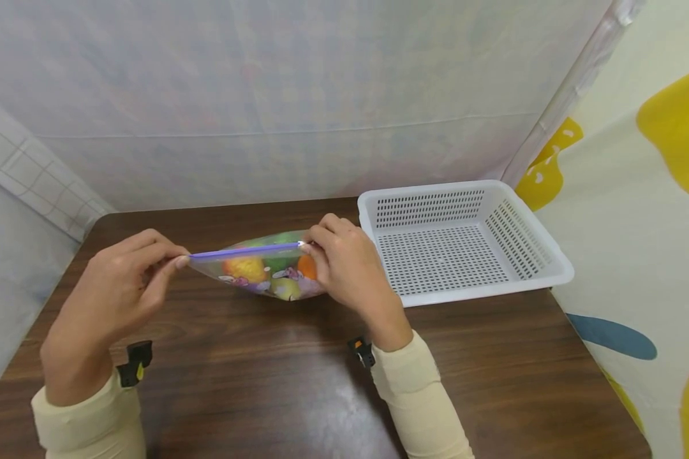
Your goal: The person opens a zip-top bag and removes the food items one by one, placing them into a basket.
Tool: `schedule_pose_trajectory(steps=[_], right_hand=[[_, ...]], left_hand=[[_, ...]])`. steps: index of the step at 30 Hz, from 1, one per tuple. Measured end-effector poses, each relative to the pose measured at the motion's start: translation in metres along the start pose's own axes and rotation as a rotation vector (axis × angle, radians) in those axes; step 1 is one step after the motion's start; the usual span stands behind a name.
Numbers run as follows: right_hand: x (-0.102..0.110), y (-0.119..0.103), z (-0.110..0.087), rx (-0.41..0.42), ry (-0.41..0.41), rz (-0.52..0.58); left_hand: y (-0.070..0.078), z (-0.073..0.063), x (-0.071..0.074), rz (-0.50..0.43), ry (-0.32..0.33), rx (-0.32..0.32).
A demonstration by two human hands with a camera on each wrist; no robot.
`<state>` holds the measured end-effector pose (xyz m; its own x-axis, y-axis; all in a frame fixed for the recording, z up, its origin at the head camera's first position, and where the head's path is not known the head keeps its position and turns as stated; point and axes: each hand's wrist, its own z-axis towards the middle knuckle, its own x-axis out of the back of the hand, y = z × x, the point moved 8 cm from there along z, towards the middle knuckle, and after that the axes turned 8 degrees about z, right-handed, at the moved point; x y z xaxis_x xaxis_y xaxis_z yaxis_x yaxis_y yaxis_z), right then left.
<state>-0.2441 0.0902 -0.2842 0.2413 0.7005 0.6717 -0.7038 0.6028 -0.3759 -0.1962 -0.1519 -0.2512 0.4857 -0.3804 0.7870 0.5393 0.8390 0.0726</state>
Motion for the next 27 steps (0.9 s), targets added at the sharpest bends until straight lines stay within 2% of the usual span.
schedule_pose_trajectory(steps=[27], right_hand=[[0.011, 0.022, -0.002, -0.082, 0.004, 0.003]], left_hand=[[-0.007, -0.001, 0.001, 0.009, 0.010, 0.025]])
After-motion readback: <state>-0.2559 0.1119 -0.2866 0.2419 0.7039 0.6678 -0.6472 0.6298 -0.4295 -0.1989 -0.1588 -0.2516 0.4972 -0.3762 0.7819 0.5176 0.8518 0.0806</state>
